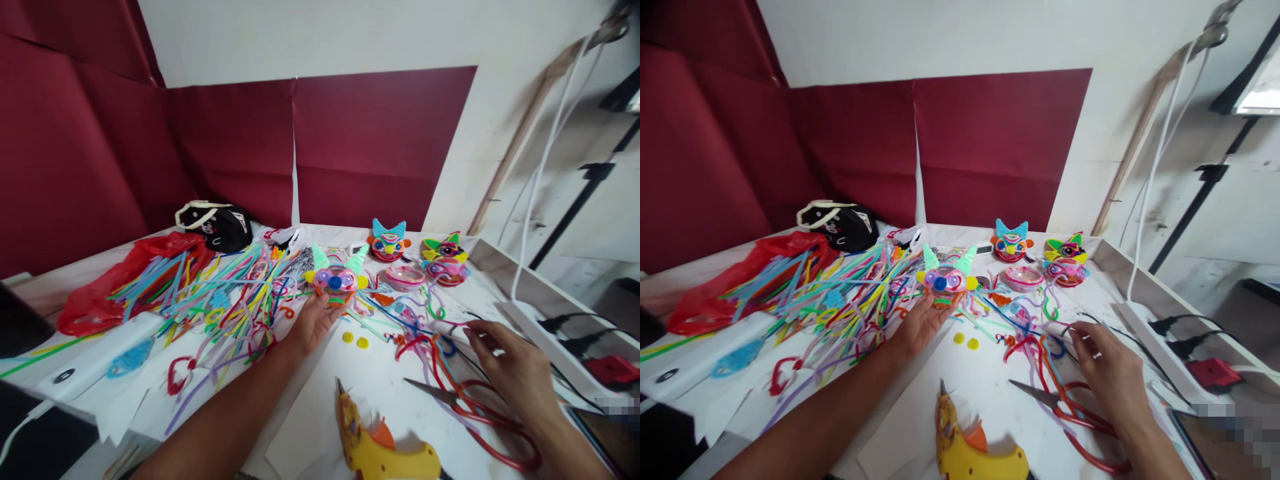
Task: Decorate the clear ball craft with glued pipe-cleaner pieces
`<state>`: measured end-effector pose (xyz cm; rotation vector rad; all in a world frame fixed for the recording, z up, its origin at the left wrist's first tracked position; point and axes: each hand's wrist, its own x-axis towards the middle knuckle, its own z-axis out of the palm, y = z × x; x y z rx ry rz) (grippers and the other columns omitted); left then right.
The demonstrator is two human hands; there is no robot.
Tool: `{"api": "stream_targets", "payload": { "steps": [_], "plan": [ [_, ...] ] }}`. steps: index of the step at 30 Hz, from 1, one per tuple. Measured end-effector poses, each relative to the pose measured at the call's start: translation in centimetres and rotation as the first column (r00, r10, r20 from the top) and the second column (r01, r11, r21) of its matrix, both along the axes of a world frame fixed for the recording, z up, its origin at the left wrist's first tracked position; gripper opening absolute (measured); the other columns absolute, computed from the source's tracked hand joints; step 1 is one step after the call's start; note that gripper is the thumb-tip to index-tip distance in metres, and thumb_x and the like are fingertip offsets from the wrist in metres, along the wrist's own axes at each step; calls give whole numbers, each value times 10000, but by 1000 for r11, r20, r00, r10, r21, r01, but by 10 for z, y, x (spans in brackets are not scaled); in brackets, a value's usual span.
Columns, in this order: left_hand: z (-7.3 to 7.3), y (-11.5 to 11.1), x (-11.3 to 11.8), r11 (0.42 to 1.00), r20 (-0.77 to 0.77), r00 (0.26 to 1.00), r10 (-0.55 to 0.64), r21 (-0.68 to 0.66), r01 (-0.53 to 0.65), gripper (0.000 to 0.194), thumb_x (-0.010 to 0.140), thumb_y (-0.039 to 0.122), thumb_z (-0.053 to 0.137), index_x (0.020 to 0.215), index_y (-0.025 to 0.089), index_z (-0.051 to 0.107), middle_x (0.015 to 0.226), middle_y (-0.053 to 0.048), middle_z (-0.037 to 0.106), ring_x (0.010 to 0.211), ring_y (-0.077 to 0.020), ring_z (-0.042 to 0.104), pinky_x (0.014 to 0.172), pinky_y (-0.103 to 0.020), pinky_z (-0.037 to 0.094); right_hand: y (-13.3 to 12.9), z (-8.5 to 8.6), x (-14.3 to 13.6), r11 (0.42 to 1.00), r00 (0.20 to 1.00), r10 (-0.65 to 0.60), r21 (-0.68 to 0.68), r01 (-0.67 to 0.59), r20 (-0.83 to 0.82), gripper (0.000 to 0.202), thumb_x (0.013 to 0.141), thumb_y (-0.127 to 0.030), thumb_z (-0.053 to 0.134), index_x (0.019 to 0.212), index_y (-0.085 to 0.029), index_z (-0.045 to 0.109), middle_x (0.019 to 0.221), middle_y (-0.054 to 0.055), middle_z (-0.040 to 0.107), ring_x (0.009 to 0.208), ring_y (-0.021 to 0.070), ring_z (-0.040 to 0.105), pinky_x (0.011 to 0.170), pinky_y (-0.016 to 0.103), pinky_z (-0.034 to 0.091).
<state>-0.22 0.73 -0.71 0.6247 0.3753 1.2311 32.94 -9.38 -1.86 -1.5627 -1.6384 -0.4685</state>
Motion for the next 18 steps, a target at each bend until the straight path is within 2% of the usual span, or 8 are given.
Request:
{"api": "stream_targets", "payload": {
  "steps": [3,9,13,18],
  "plan": [
    [-2,2,-1,1000,-15,1000,23,12,-22,228,814,141,707,1022,171,620,992,-32,759,989,-190,721,1082,-421,470,0,0,-1,1000,1000,-11,-17,11,-14,304,932,-451,490,884,-210,668,735,20,714,542,152,657,524,260,484],
    [-5,7,-2,997,-15,997,75,-3,-75,169,810,113,704,936,176,612,891,-3,759,928,-165,731,1031,-377,515,0,0,-1,1000,999,25,-13,-26,-34,291,933,-444,497,896,-209,663,736,8,703,553,140,655,530,249,489],
    [-6,9,-3,997,-22,996,81,-1,-81,161,822,122,695,952,169,612,922,-22,761,927,-171,733,982,-361,547,1,0,-1,999,998,39,-12,-40,-42,290,929,-441,501,891,-205,664,734,9,705,554,139,654,533,248,493],
    [-7,9,-2,997,-28,997,78,10,-78,175,804,115,711,940,169,616,923,-18,758,960,-187,730,1036,-396,514,1,0,-1,999,998,43,-11,-44,-38,272,925,-426,512,902,-203,665,721,10,697,548,138,649,524,245,484]
  ]
}}
